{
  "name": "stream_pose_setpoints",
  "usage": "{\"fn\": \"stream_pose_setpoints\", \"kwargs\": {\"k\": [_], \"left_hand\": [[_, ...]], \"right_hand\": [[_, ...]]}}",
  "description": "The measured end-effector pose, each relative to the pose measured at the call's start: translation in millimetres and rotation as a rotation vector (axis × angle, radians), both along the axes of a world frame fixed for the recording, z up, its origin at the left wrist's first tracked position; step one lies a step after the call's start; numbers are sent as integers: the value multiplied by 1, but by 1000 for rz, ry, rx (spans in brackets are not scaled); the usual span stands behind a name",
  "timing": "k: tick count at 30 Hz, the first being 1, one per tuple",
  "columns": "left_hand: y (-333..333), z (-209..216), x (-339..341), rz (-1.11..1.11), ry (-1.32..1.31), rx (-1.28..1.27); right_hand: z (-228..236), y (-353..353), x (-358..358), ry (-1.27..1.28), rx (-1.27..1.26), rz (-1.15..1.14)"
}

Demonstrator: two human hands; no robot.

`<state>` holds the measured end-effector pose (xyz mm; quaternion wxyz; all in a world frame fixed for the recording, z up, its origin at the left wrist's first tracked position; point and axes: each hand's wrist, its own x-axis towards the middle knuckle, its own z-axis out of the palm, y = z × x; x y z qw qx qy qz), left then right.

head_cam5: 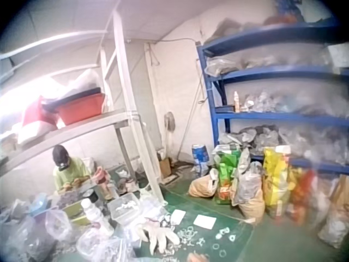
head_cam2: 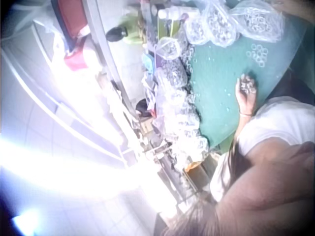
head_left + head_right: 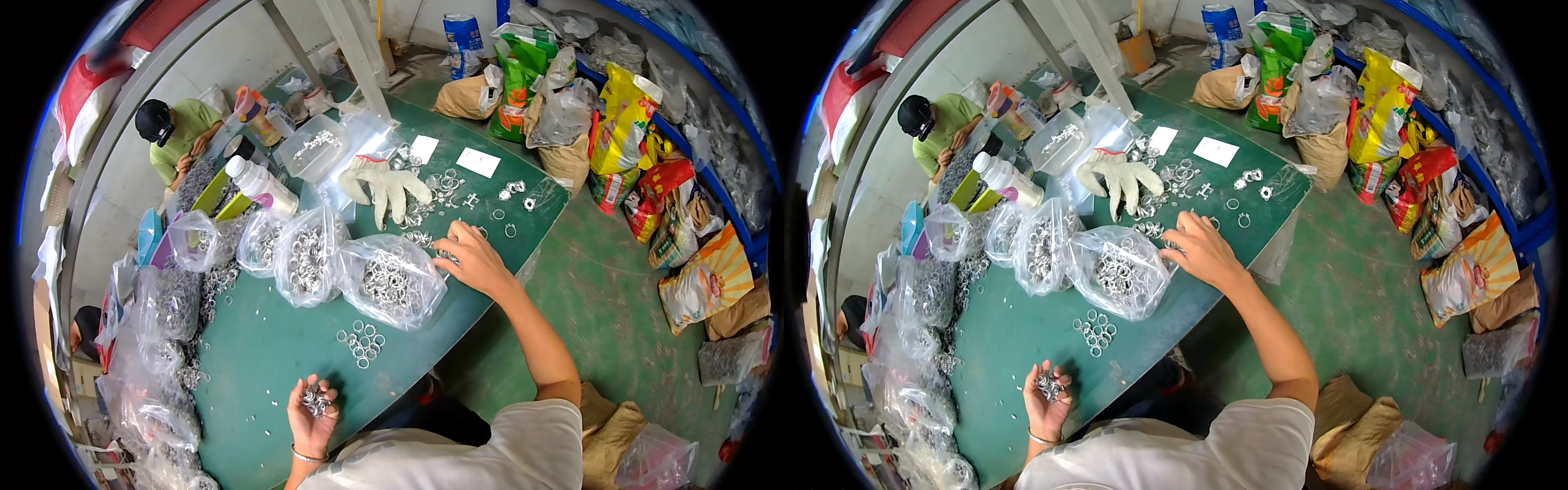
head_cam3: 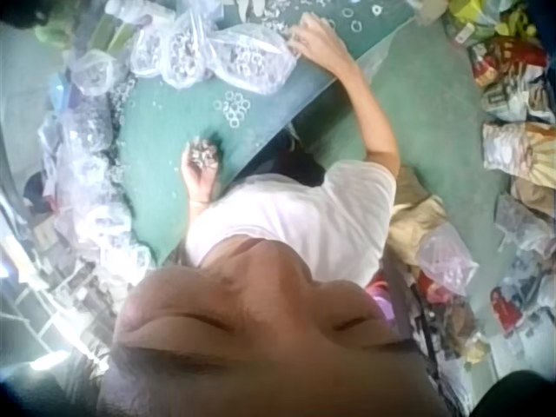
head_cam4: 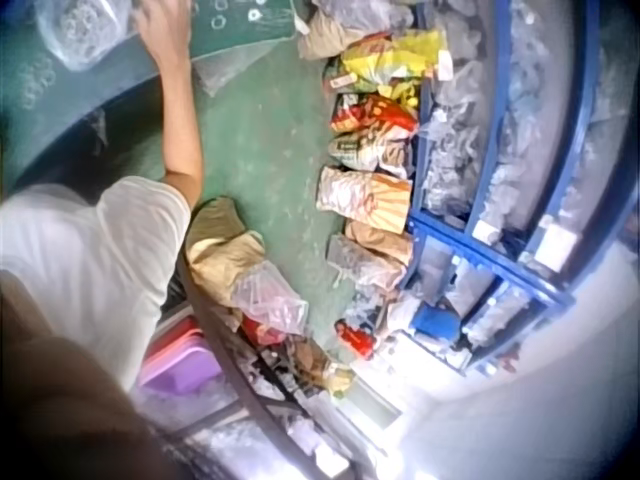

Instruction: The person picks up small metal rings and fits them onto larger metal components by hand on a workstation table.

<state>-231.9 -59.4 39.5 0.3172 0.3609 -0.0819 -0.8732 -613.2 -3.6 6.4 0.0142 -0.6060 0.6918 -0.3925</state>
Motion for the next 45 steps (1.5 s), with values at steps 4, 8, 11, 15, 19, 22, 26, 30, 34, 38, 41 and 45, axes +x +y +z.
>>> {"fn": "stream_pose_setpoints", "kwargs": {"k": [4, 8, 11, 15, 19, 22, 26, 30, 34, 38, 41, 45], "left_hand": [[6, 0, -1, 11, -24, 4], [11, 0, -5, -5, 5, -1], [15, -1, -4, -5, 25, 5], [17, 3, -3, 1, 29, 2], [15, 2, -2, -15, 57, 24], [12, 2, -5, -63, 112, 88], [8, 3, -24, -183, 265, 201], [9, 20, -69, -118, 15, 286], [3, -13, -59, -216, 345, 86], [6, -19, -68, -75, 372, -121], [0, -9, -69, -45, 450, -26], [-12, -17, -67, 60, 323, -145]], "right_hand": [[-3, -2, 1, 9, -106, 3], [-8, -4, 1, 184, -140, 61], [-5, -4, 4, 178, -17, 73], [-9, -4, 1, 145, -114, 91], [-15, -14, -10, -199, -289, 19], [-7, -24, -8, -713, -416, -72], [32, -32, 22, -1292, -426, 11], [61, -25, 114, -864, -314, 231], [49, -13, 192, -224, -356, 308], [40, -19, 211, -182, -384, 209], [35, -21, 221, -185, -373, 86], [30, -37, 240, -253, -425, -1]]}}
